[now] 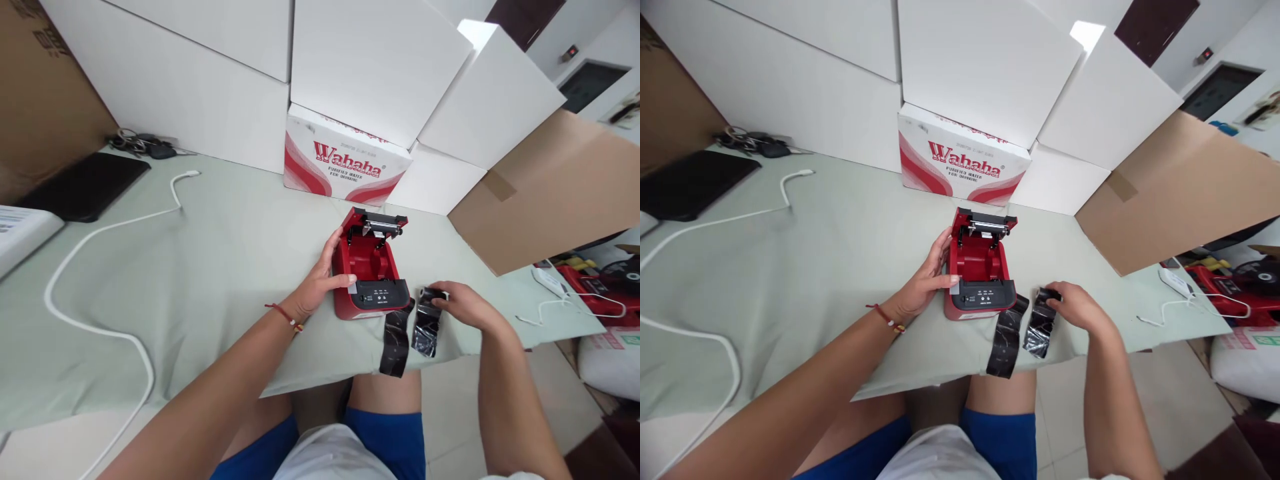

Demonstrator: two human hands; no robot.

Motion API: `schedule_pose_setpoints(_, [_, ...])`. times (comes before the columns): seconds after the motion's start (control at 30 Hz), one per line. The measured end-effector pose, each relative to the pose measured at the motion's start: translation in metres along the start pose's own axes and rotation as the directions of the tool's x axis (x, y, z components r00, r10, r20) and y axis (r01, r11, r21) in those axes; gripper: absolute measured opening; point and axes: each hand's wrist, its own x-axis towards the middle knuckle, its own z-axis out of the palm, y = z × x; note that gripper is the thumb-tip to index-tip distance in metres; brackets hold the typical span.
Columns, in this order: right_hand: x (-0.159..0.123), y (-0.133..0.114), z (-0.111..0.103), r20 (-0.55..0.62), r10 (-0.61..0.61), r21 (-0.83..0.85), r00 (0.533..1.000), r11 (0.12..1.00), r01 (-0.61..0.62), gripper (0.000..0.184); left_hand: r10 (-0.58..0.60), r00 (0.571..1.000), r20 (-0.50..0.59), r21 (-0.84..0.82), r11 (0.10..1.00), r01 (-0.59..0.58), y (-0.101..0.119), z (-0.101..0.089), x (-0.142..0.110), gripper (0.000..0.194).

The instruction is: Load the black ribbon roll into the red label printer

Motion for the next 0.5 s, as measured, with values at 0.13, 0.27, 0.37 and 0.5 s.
schedule_pose_setpoints(0.13, [0.006,-0.025,0.037,-0.038,-0.030,-0.003,0.999,1.000,0.030,0.041,0.009,1.000,0.009,0.010,1.000,-0.009,-0.001,0.000,0.000,0.111])
schedule_pose_setpoints(0.27, [0.003,-0.050,0.054,0.086,-0.109,0.001,0.990,0.994,0.110,0.029,0.013,1.000,0.020,-0.005,1.000,-0.013,0.002,0.001,0.000,0.113])
schedule_pose_setpoints(0.37, [-0.009,-0.064,0.030,0.240,-0.183,0.024,0.953,0.983,0.183,0.023,-0.010,1.000,0.005,-0.006,1.000,0.010,0.005,0.002,-0.001,0.114])
schedule_pose_setpoints(0.5, [-0.028,-0.083,-0.036,0.468,-0.410,0.273,0.783,0.910,0.313,0.030,-0.023,1.000,0.008,-0.012,1.000,0.023,0.008,0.004,-0.002,0.115])
